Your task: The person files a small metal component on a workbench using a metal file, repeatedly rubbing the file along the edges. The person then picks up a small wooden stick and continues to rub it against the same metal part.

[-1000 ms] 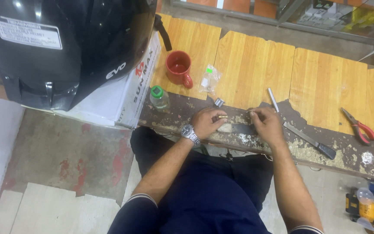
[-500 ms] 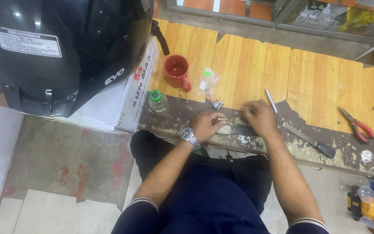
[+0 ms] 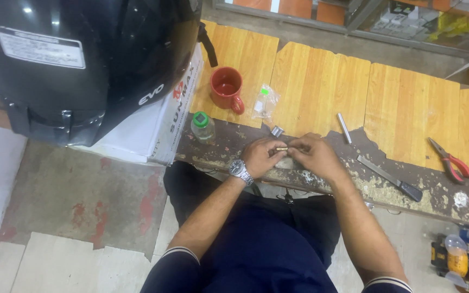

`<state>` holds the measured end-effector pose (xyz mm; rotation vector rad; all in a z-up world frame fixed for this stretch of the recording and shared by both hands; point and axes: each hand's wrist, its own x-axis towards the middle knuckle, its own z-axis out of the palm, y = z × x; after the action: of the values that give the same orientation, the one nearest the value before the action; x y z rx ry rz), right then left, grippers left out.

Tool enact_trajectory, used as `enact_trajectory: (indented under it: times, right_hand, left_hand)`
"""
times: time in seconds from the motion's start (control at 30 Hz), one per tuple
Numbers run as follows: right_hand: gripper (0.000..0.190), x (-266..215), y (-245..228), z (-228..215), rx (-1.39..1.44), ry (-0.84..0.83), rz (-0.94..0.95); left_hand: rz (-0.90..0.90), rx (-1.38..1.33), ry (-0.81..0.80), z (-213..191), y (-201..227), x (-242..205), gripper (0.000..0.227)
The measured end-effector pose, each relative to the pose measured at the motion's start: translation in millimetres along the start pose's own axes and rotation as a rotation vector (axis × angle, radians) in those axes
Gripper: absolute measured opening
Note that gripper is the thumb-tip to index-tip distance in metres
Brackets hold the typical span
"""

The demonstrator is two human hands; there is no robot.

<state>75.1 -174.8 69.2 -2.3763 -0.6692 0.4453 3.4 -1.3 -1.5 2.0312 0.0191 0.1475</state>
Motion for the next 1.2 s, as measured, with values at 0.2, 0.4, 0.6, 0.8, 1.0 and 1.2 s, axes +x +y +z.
enact_trajectory:
  times: [0.2,0.4,0.6,0.8,1.0,1.2]
  right_hand:
    - [0.025,-5,-7,4,0.086,-0.079,0.144]
    - [0.03,-11,-15,3,0.147,-0.122,0.241]
    - [0.028,-10,-5,9,0.212,-0.122,0.271]
    - [0.028,-12,3,-8,0.255,-0.099,0.291]
    - [0.03,-20,6,-4,0.239,-0.108,0.263]
    - [0.033,-16,14,0,0.232,-0.104,0.267]
  left_hand:
    - [0.028,-0.022,0.021,4,-3,0,0.023]
    - [-0.003,-0.029,0.0,-4,5,-1,0.024]
    - [0.019,-0.041,0.055,7,-4,-6,0.029]
    - [0.013,-0.074,0.063,7,-4,-6,0.026]
    - [0.071,-0.063,0.053,5,-4,-6,0.027]
    - [0.089,-0.056,0.069,6,-6,-7,0.022]
